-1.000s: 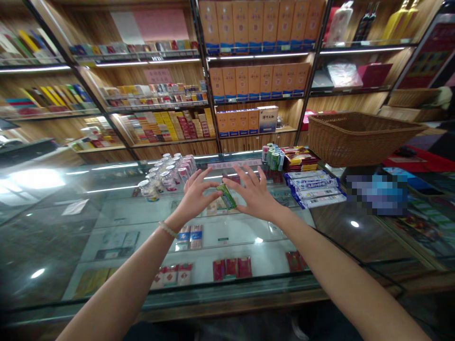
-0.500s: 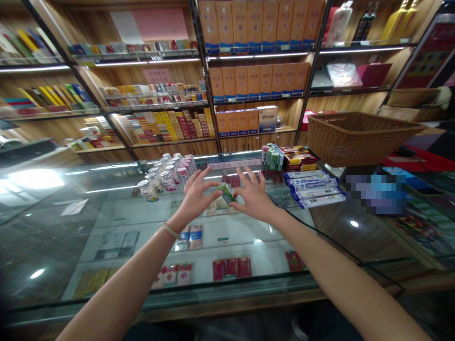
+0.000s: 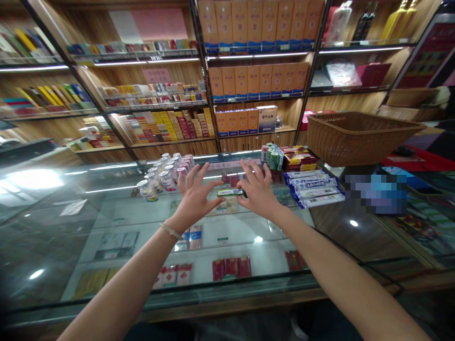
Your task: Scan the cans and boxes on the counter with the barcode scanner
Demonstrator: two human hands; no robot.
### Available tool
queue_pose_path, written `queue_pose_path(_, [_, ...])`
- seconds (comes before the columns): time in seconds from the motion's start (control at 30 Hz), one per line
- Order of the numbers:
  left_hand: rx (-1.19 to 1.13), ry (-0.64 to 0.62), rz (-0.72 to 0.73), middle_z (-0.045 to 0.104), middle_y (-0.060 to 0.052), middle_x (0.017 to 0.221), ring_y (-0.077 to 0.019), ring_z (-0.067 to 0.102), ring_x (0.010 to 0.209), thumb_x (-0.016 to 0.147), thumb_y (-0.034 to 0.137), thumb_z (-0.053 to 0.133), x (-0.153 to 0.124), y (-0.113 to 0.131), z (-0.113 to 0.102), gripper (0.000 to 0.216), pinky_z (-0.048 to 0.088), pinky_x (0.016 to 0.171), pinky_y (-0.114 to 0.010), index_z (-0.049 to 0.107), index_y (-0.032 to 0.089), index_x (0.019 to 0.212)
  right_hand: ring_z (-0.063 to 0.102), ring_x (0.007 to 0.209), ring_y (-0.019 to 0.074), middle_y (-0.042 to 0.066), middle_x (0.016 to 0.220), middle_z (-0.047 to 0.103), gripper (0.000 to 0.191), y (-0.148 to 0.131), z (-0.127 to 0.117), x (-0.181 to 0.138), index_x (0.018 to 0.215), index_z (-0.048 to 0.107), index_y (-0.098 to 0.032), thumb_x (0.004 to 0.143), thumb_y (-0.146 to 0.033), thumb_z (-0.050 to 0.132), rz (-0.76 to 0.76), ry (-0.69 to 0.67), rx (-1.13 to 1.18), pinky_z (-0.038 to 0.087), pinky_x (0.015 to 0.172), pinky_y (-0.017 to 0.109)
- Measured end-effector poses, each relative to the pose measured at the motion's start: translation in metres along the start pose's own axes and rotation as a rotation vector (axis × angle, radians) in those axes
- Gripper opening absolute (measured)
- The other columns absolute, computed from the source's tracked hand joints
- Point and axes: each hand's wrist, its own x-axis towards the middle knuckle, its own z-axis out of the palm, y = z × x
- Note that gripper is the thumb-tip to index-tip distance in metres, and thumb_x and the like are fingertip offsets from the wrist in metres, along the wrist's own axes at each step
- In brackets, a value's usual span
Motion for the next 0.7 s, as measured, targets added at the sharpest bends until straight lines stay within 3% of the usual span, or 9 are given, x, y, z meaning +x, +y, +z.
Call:
queue_pose_path(0.3, [0.078, 0.046, 0.137, 0.040, -0.007, 0.167, -0.0403, 0.030, 0.155, 0.078, 0.036, 0.085, -0.002, 0.005, 0.000, 0.023, -0.004, 0.125, -0.073, 0.075, 0.029, 0.097, 0.027, 0.155, 0.0354, 0.014, 0.166, 0.039, 0.013, -0.002, 0.002, -0.001, 0.093, 0.069, -0.023, 0.083, -0.030, 0.073, -0.070, 0.068, -0.077, 0.008, 0.124, 0.062])
queue_pose_path(0.53, [0.077, 0.017, 0.104, 0.039, -0.004, 0.168, -0.0390, 0.029, 0.156, 0.082, 0.034, 0.082, -0.001, 0.008, -0.003, 0.017, -0.002, 0.125, -0.073, 0.075, 0.029, 0.096, 0.024, 0.157, 0.0355, 0.013, 0.169, 0.034, 0.015, -0.005, -0.006, -0.001, 0.099, 0.070, -0.023, 0.088, -0.033, 0.069, -0.030, -0.041, -0.059, 0.007, 0.125, 0.062])
queue_pose_path(0.6, [0.064, 0.020, 0.087, 0.039, -0.002, 0.168, -0.0387, 0.028, 0.157, 0.083, 0.034, 0.080, -0.001, 0.008, -0.005, 0.014, -0.002, 0.126, -0.072, 0.075, 0.030, 0.096, 0.020, 0.159, 0.0360, 0.013, 0.172, 0.029, 0.025, -0.004, -0.010, 0.001, 0.110, 0.070, -0.024, 0.089, -0.038, 0.069, -0.009, -0.083, -0.055, 0.006, 0.125, 0.062])
queue_pose_path(0.7, [0.048, 0.047, 0.054, 0.039, -0.001, 0.168, -0.0390, 0.027, 0.157, 0.084, 0.032, 0.078, -0.001, 0.004, -0.004, 0.011, -0.002, 0.126, -0.072, 0.075, 0.030, 0.095, 0.010, 0.161, 0.0390, 0.014, 0.175, 0.016, 0.066, 0.003, -0.015, 0.002, 0.144, 0.055, -0.026, 0.085, -0.051, 0.074, 0.049, -0.125, -0.063, 0.005, 0.125, 0.064])
